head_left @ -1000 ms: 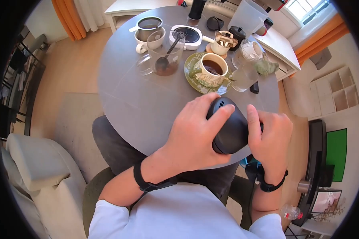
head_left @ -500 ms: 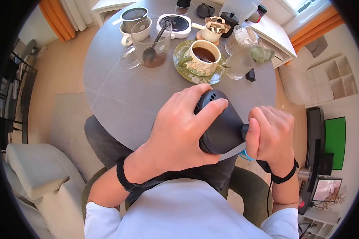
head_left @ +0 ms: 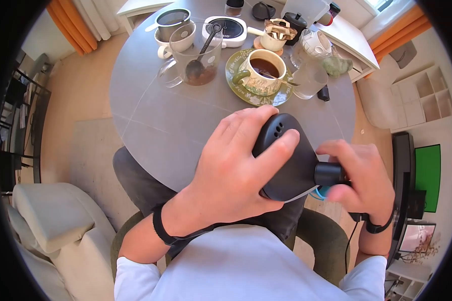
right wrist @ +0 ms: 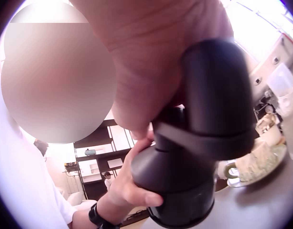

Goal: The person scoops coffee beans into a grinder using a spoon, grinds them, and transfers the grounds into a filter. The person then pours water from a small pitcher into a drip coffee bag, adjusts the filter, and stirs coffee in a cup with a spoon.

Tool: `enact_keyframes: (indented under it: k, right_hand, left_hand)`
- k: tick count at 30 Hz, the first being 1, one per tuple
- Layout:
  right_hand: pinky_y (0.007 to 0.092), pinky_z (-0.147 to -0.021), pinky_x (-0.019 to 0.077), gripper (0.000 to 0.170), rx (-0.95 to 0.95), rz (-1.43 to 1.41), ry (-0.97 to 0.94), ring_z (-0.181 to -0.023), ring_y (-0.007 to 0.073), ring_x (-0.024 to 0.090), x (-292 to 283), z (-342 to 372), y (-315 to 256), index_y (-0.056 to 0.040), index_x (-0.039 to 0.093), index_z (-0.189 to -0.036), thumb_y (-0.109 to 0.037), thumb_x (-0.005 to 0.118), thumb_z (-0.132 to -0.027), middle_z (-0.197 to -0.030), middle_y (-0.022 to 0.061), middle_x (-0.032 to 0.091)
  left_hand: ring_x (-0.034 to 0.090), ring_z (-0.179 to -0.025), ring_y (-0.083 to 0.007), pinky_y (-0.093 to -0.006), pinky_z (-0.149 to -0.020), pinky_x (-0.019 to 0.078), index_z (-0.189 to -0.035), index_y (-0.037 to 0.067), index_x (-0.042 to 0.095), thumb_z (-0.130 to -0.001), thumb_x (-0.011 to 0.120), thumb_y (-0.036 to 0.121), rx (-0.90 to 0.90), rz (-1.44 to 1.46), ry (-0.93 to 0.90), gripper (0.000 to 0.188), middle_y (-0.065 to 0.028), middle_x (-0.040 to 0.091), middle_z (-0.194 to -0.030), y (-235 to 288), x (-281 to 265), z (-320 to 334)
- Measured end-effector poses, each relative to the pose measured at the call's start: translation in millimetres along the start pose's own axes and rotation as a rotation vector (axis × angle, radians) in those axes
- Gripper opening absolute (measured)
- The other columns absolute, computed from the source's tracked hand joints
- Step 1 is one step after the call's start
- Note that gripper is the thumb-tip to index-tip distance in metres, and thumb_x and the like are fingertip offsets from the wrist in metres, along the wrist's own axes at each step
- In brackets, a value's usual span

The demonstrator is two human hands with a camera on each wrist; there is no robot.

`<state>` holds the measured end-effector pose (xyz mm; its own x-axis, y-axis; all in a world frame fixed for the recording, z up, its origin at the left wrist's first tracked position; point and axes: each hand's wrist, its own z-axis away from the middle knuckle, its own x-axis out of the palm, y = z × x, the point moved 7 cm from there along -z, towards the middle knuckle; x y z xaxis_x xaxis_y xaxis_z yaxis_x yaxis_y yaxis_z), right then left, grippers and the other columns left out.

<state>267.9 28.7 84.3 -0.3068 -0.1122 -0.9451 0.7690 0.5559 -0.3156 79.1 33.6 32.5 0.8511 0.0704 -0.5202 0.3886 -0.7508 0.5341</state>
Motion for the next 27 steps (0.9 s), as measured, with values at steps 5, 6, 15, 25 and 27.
enact_keyframes:
  k: [5, 6, 15, 25, 27]
  right_hand:
    - [0.0309, -0.063, 0.0514, 0.09, -0.344, -0.647, 0.246, -0.083, 0.0227, 0.068, -24, -5, -23, -0.003, 0.076, -0.11, -0.078, 0.026, -0.105, -0.098, 0.0132, 0.076]
    - [0.0309, -0.063, 0.0514, 0.09, -0.351, -0.639, 0.254, -0.083, 0.0227, 0.068, -27, -11, -28, -0.003, 0.076, -0.11, -0.078, 0.026, -0.105, -0.098, 0.0132, 0.076]
    - [0.0311, -0.047, 0.0463, 0.054, -0.84, -0.374, 0.323, -0.057, 0.0209, 0.063, -43, 9, -67, -0.0002, 0.067, -0.077, -0.037, 0.045, -0.11, -0.082, 0.0146, 0.07]
    - [0.0359, -0.045, 0.0416, 0.052, -0.391, -0.129, 0.372, -0.051, 0.0246, 0.056, -11, -1, -27, -0.008, 0.062, -0.078, -0.057, 0.058, -0.096, -0.067, 0.0062, 0.05]
    - [0.0373, -0.044, 0.0411, 0.059, -0.204, 0.089, 0.398, -0.05, 0.0255, 0.056, -8, -6, -31, -0.0085, 0.06, -0.077, -0.059, 0.048, -0.105, -0.065, 0.0069, 0.049]
  left_hand:
    - [0.068, -0.111, -0.0266, -0.0364, -0.097, 0.0532, -0.131, 0.006, 0.061, -0.054, 0.1, 0.022, -0.287, 0.648, -0.307, 0.087, -0.0128, 0.066, -0.125, -25, 14, -6]
    - [0.066, -0.113, -0.0202, -0.0347, -0.1, 0.052, -0.131, 0.005, 0.059, -0.055, 0.101, 0.024, -0.37, 0.886, -0.387, 0.089, -0.009, 0.067, -0.12, -27, 28, -4]
    - [0.061, -0.119, -0.0165, -0.0333, -0.107, 0.0472, -0.137, 0.001, 0.056, -0.055, 0.1, 0.024, -0.481, 1.474, -0.747, 0.096, -0.0079, 0.064, -0.126, 23, 73, 9]
    - [0.069, -0.109, -0.0278, -0.0392, -0.099, 0.053, -0.127, 0.002, 0.058, -0.063, 0.096, 0.03, -0.537, 0.897, -0.321, 0.079, -0.0147, 0.067, -0.115, 4, 44, 8]
    - [0.068, -0.111, -0.0306, -0.0405, -0.098, 0.0532, -0.126, 0.002, 0.059, -0.063, 0.096, 0.031, -0.466, 0.777, -0.261, 0.079, -0.0155, 0.066, -0.118, 4, 40, 5]
